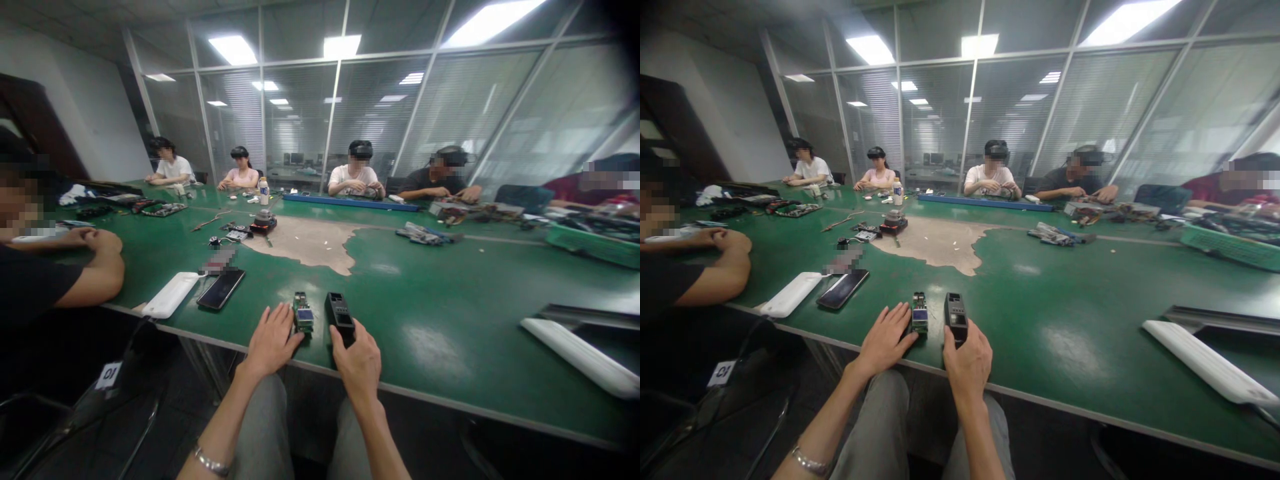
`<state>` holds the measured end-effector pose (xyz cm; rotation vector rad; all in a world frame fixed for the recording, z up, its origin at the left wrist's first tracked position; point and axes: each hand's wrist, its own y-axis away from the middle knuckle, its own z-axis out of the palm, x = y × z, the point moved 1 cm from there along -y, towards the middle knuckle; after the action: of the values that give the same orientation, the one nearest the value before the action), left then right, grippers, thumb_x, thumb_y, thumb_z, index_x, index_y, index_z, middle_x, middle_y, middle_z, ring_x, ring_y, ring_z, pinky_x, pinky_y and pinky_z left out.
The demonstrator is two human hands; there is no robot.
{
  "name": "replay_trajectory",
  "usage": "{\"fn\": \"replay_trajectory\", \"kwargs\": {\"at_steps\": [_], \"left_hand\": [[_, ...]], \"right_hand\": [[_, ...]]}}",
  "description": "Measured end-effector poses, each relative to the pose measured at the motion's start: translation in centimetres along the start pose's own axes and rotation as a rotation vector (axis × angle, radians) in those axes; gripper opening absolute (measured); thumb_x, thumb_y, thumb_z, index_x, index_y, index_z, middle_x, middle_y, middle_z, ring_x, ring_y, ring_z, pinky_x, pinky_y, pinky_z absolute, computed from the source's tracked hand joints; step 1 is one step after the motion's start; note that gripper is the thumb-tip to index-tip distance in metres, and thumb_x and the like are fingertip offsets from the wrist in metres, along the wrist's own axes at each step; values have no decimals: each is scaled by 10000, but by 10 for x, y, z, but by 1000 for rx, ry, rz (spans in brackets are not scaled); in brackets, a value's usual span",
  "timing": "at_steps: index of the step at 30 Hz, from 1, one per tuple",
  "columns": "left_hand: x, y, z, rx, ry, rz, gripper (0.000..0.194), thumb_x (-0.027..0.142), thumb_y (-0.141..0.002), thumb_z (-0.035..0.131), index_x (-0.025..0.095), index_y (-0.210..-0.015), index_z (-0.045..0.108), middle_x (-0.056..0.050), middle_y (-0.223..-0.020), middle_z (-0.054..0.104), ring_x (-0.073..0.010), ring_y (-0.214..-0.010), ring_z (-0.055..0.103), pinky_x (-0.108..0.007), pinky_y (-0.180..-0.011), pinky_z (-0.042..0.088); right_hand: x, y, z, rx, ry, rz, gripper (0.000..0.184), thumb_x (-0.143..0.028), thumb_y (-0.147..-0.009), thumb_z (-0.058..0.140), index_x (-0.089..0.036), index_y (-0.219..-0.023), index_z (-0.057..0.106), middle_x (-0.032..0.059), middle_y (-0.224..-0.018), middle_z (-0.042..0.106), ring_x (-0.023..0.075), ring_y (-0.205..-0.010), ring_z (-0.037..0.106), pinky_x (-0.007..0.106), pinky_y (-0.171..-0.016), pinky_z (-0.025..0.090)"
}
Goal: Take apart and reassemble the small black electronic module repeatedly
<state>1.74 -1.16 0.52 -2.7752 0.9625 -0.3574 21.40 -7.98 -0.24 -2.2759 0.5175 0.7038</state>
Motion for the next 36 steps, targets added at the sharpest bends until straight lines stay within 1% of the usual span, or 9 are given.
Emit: {"fn": "replay_trajectory", "kwargs": {"at_steps": [3,5,9,12,17,21,25,31,36], "left_hand": [[0,1,1,6,0,12,647,551,-997,374,124,-1483,386,-141,-1571,337,-283,-1473,249,-521,-1200,192],[0,1,2,12,4,12,646,548,-992,392,126,-1481,387,-140,-1571,337,-283,-1474,245,-523,-1200,192],[0,2,1,24,13,9,620,529,-985,428,149,-1473,399,-133,-1568,349,-284,-1469,258,-524,-1197,201],[-1,2,-1,29,19,13,610,519,-984,435,169,-1481,385,-129,-1565,359,-286,-1466,267,-531,-1194,204],[-1,3,-4,13,26,22,617,495,-983,430,152,-1490,361,-145,-1565,351,-292,-1466,266,-542,-1193,202],[0,3,-3,28,39,8,584,416,-962,459,137,-1470,385,-153,-1561,355,-287,-1464,273,-534,-1197,202],[0,3,-4,28,54,-7,596,364,-934,467,112,-1467,384,-159,-1567,342,-279,-1468,264,-515,-1202,196],[2,2,-8,-2,67,-38,617,328,-928,414,92,-1494,351,-150,-1580,314,-269,-1477,239,-492,-1215,158],[2,3,-9,-14,64,-42,636,353,-931,401,61,-1493,352,-158,-1589,287,-275,-1490,191,-481,-1221,133]], "right_hand": [[-9,-5,-5,-24,-99,89,511,-538,-845,560,-166,-1186,635,126,-1097,705,272,-1007,644,369,-888,459],[-19,-8,-6,-40,-140,116,525,-556,-832,571,-178,-1191,636,115,-1082,711,266,-987,656,359,-868,465],[-47,-13,0,-77,-189,20,474,-532,-834,581,-188,-1153,648,97,-1051,719,247,-980,658,338,-871,463],[-65,-13,8,-104,-176,-48,429,-502,-845,578,-191,-1131,649,91,-1041,717,240,-971,658,333,-869,458],[-80,-10,13,-142,-96,-79,422,-479,-859,570,-177,-1147,635,98,-998,713,232,-942,660,324,-850,448],[-86,-5,12,-134,-23,-129,371,-471,-860,579,-213,-1121,639,64,-964,713,234,-952,651,333,-866,423],[-88,1,13,-128,29,-149,338,-441,-860,587,-214,-1105,642,59,-952,712,230,-946,644,331,-867,402],[-78,13,20,-172,48,-126,354,-416,-858,592,-204,-1139,623,70,-992,713,242,-948,643,342,-856,401],[-67,18,25,-194,23,-145,397,-423,-859,595,-188,-1180,608,96,-1076,698,255,-1045,619,356,-901,407]]}}
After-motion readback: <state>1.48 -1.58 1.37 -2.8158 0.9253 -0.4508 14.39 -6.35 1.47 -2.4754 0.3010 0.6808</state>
